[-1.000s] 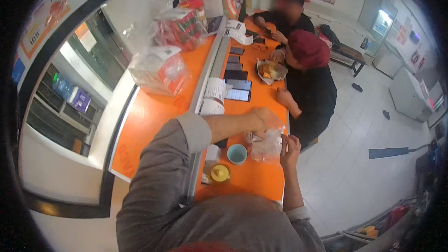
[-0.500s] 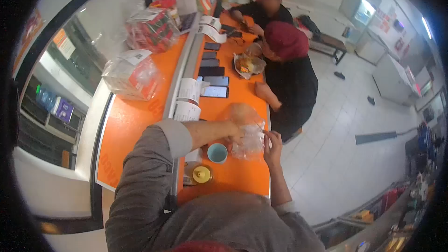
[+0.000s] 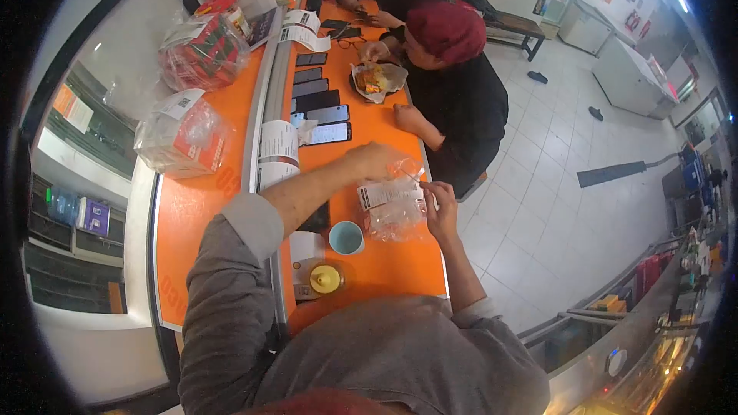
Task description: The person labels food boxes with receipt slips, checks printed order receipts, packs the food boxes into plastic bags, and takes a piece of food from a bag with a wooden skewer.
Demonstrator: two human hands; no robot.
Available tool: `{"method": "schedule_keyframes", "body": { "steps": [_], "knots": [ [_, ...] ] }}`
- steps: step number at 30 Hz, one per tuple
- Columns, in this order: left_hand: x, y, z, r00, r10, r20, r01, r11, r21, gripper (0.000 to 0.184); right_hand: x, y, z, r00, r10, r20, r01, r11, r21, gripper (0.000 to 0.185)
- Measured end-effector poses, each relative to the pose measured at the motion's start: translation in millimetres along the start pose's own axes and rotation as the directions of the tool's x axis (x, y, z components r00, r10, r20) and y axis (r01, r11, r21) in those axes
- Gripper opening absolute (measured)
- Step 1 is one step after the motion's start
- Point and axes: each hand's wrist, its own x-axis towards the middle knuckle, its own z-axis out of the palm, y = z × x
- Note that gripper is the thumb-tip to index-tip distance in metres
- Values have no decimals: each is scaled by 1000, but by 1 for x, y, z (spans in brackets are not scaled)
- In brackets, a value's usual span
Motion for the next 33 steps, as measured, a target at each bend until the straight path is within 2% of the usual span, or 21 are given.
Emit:
{"method": "schedule_keyframes", "body": {
  "steps": [2, 4, 5, 8, 11, 14, 18, 20, 23, 27, 32, 33],
  "knots": [
    [9, -14, -6, 996, 86, 35, -88, 994, 60, 47, -2, -2, -2, 998, 66, -16, -65, 997, 41, 16],
    [15, -15, -18, 993, 72, 95, -83, 990, 116, 48, 3, -1, -2, 990, 140, -20, -138, 985, 101, 17],
    [13, -14, -19, 990, 61, 129, -79, 987, 141, 48, 4, 5, -1, 990, 139, -19, -138, 988, 75, 19],
    [-5, -3, -39, 991, 94, 96, -101, 992, 71, 43, 5, 19, 5, 989, 139, -55, -142, 989, -45, 22],
    [18, -15, -19, 979, -181, 91, 185, 982, -42, 38, 7, 42, 22, 938, 341, -58, -302, 890, 342, 26],
    [3, -4, -35, 971, -229, 71, 234, 969, -81, 37, 11, 36, 26, 895, 445, 27, -422, 826, 374, 31],
    [16, -19, -28, 981, -156, 119, 168, 980, -102, 48, 18, 36, 39, 914, 406, 16, -378, 834, 402, 32],
    [19, -22, -24, 985, -162, 60, 169, 976, -135, 55, 22, 40, 41, 930, 367, 0, -341, 865, 367, 33],
    [0, -6, -50, 986, -169, -1, 168, 981, -93, 59, 29, 40, 40, 938, 347, -14, -307, 848, 433, 33],
    [-23, 8, -84, 974, -227, 10, 225, 961, -160, 56, 45, 9, 25, 960, 281, 3, -238, 807, 540, 33],
    [-29, 0, -107, 982, -189, 16, 186, 944, -271, 47, 59, -23, 7, 972, 233, 36, -222, 849, 480, 33],
    [-34, 0, -111, 976, -210, 54, 217, 930, -298, 45, 61, -27, 5, 971, 233, 44, -226, 853, 470, 32]
  ]
}}
